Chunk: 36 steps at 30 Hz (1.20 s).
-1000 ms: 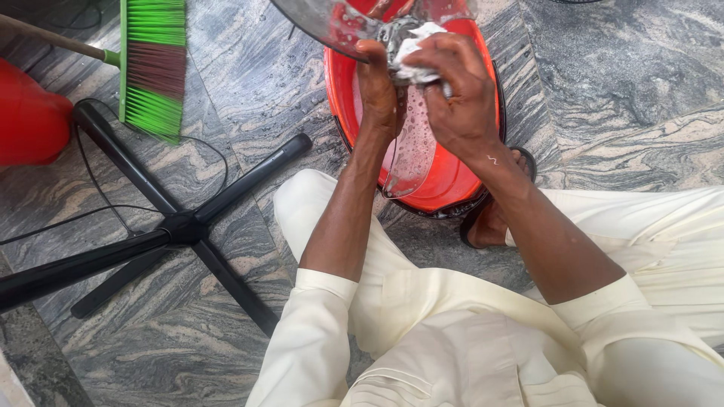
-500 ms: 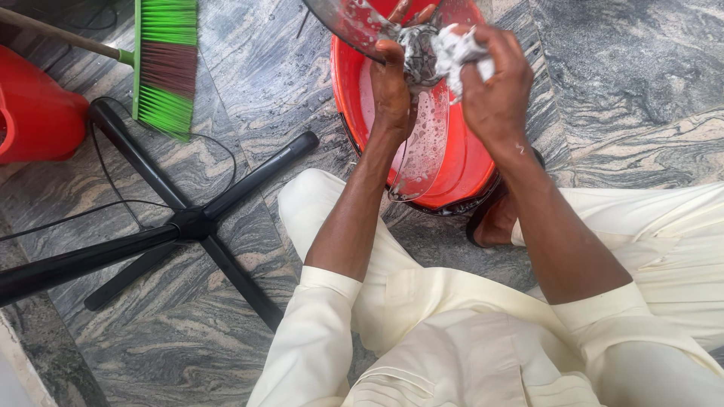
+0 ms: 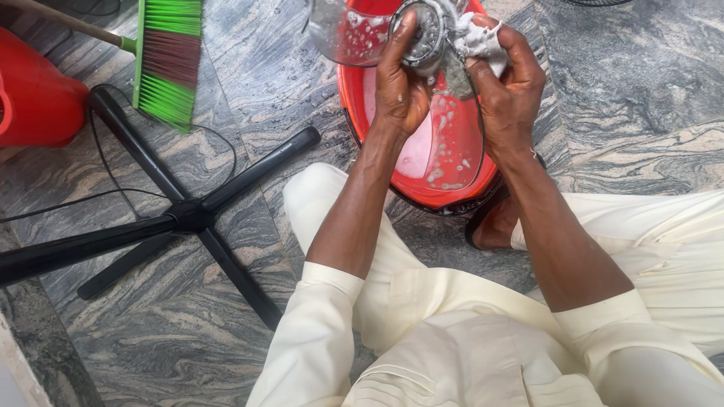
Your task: The person scrubs a transparent plastic fan blade with a soapy cloth over a red bucket. The person repeatedly rubs the blade's surface and edges with the cloth, occasionally dipping the cloth into the bucket.
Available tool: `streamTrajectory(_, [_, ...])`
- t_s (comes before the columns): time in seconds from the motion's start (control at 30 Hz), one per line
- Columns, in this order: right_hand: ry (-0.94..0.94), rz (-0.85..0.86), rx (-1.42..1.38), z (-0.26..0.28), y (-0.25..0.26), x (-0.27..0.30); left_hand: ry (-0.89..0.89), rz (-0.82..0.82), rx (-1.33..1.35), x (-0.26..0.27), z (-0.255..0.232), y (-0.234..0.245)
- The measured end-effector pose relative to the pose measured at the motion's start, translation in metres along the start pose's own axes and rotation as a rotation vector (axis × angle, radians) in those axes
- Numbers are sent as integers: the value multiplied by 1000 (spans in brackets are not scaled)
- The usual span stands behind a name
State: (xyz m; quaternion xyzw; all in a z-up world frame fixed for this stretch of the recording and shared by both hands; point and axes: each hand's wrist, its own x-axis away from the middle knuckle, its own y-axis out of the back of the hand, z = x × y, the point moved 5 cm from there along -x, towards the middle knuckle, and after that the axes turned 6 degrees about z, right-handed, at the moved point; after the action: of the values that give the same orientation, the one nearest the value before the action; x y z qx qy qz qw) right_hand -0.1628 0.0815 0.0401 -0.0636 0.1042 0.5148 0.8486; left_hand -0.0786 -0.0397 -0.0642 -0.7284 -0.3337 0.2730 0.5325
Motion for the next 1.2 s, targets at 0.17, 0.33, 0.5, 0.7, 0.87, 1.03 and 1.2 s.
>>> streamTrajectory(0.17, [-87, 165, 183, 11, -3, 11, 114, 139, 102, 6, 2, -27])
streamTrajectory(0.33, [-144, -19, -153, 14, 14, 14, 194, 154, 79, 12, 18, -35])
streamTrajectory(0.5, [-171, 17, 35, 19, 36, 19, 266, 168, -51, 15, 48, -16])
streamTrajectory(0.7, [76, 208, 694, 27, 20, 21, 245, -107, -239, 14, 62, 22])
streamTrajectory(0.87, [-9, 273, 592, 32, 14, 6, 263, -15, 81, 10, 43, 21])
streamTrajectory(1.03, [213, 74, 758, 40, 4, -3, 290, -124, -200, 11, 60, 68])
streamTrajectory(1.2, [-21, 7, 755, 18, -10, -26, 267, -179, -466, 21, 82, 133])
